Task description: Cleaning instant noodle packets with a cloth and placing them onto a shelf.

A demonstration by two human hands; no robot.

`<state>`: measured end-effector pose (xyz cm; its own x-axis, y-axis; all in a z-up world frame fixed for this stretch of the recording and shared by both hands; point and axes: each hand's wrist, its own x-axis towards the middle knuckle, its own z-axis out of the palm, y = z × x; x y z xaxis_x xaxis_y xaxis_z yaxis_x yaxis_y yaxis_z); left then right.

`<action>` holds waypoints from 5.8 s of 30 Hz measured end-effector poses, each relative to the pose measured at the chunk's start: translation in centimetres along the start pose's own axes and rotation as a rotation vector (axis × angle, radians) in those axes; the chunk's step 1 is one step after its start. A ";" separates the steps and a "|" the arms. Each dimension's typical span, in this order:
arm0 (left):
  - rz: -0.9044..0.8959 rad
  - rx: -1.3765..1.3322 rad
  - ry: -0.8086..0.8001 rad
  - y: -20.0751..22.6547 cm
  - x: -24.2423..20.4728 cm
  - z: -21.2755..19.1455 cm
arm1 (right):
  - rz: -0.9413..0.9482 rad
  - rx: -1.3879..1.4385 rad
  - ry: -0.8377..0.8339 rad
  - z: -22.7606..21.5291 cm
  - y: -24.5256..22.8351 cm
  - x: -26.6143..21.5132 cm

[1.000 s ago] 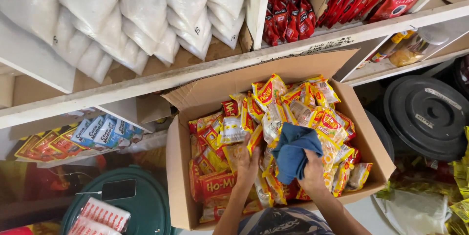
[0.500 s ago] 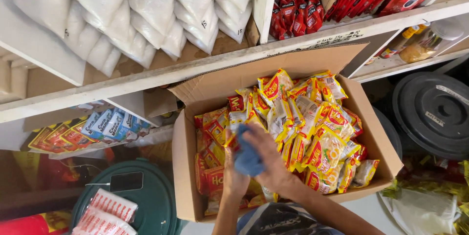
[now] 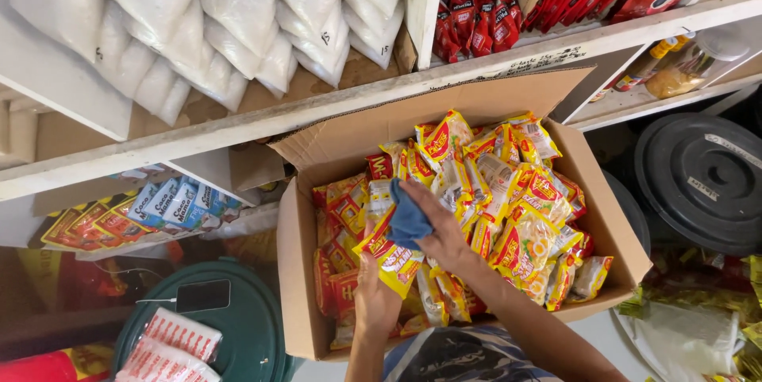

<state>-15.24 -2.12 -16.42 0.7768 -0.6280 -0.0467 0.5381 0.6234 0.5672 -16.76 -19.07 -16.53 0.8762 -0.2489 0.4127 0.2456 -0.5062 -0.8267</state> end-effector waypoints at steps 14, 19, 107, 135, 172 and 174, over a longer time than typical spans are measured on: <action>-0.031 -0.256 -0.053 1.5 0.5 -2.0 | 0.681 1.008 0.187 -2.1 5.8 -1.7; 0.116 -0.152 -0.108 -0.7 0.1 -3.0 | 0.627 1.097 0.322 -1.6 3.3 -1.3; -0.088 0.033 0.372 0.4 3.7 -0.9 | -0.331 -0.501 -0.034 1.8 -6.6 1.0; -0.060 -0.441 0.308 -0.4 5.9 -7.2 | -0.241 -0.087 0.182 3.3 -2.2 -1.7; 0.090 -0.100 0.172 -2.8 3.4 -11.8 | 0.598 0.321 0.326 -0.3 -1.5 1.2; 0.097 -0.115 0.171 -2.2 3.4 -8.4 | 0.335 0.330 0.241 -0.5 -8.1 3.3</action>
<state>-11.06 -1.70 -24.74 0.8657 -0.4805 -0.1404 0.4841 0.7321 0.4792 -16.07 -16.20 -8.23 0.8182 -0.5553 0.1490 0.1197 -0.0890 -0.9888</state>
